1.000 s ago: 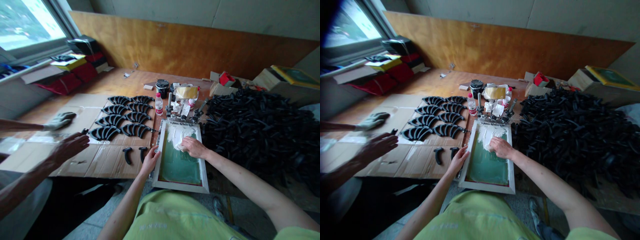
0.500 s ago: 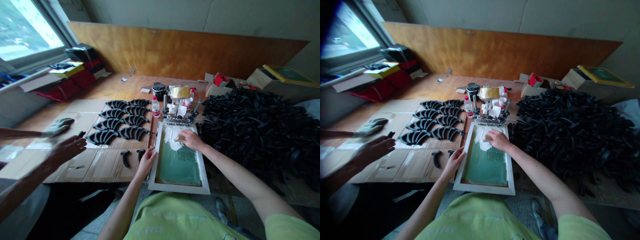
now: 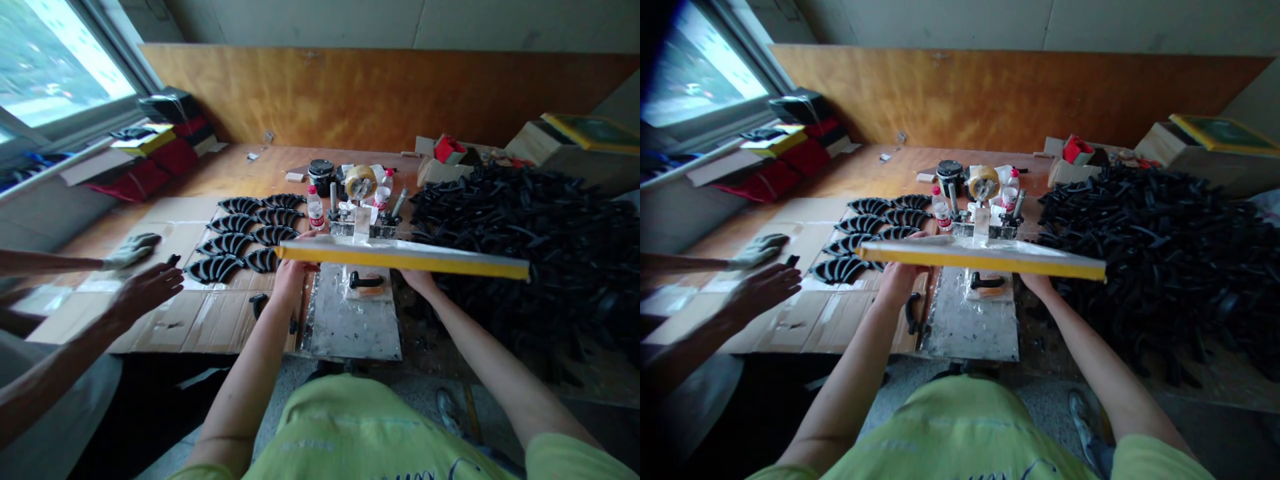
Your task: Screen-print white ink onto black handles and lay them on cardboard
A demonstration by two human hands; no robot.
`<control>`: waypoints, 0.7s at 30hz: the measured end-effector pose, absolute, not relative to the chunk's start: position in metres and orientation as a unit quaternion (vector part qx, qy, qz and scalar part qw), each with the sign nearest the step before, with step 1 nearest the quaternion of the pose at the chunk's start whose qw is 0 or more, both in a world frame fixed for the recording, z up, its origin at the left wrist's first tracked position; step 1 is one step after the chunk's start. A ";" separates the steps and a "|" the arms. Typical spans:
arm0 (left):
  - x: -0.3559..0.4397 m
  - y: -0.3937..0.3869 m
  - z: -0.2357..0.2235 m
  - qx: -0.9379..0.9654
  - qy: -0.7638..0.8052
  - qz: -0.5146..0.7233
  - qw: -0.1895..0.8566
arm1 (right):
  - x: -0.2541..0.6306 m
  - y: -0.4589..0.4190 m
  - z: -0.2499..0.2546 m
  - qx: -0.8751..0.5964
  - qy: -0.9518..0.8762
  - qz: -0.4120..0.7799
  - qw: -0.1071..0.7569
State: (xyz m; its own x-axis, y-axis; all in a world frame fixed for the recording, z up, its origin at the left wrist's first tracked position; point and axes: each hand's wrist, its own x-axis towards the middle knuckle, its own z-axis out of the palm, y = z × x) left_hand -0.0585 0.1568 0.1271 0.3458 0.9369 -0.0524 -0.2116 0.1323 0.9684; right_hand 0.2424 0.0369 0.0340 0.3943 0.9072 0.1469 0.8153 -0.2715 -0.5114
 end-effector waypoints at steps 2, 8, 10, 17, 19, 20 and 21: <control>-0.050 0.159 0.126 0.471 0.367 0.450 0.664 | 0.219 0.030 0.015 -0.760 -0.600 0.107 0.227; -0.044 0.091 0.068 0.408 0.419 0.272 0.764 | 0.142 0.017 0.023 -0.734 -0.653 0.030 0.184; -0.048 0.062 0.046 0.381 0.436 0.193 0.792 | 0.111 0.005 0.032 -0.698 -0.684 0.009 0.212; -0.155 0.094 -0.011 0.442 0.596 0.241 0.625 | 0.166 -0.040 0.022 -0.788 -0.608 0.034 0.087; -0.204 0.124 -0.026 0.477 0.672 0.195 0.532 | 0.215 -0.054 0.013 -0.883 -0.468 0.032 -0.023; -0.226 0.136 -0.032 0.495 0.711 0.149 0.477 | 0.235 -0.060 0.008 -0.905 -0.419 0.043 -0.060; -0.243 0.146 -0.037 0.513 0.732 0.120 0.431 | 0.250 -0.065 0.003 -0.918 -0.383 0.060 -0.084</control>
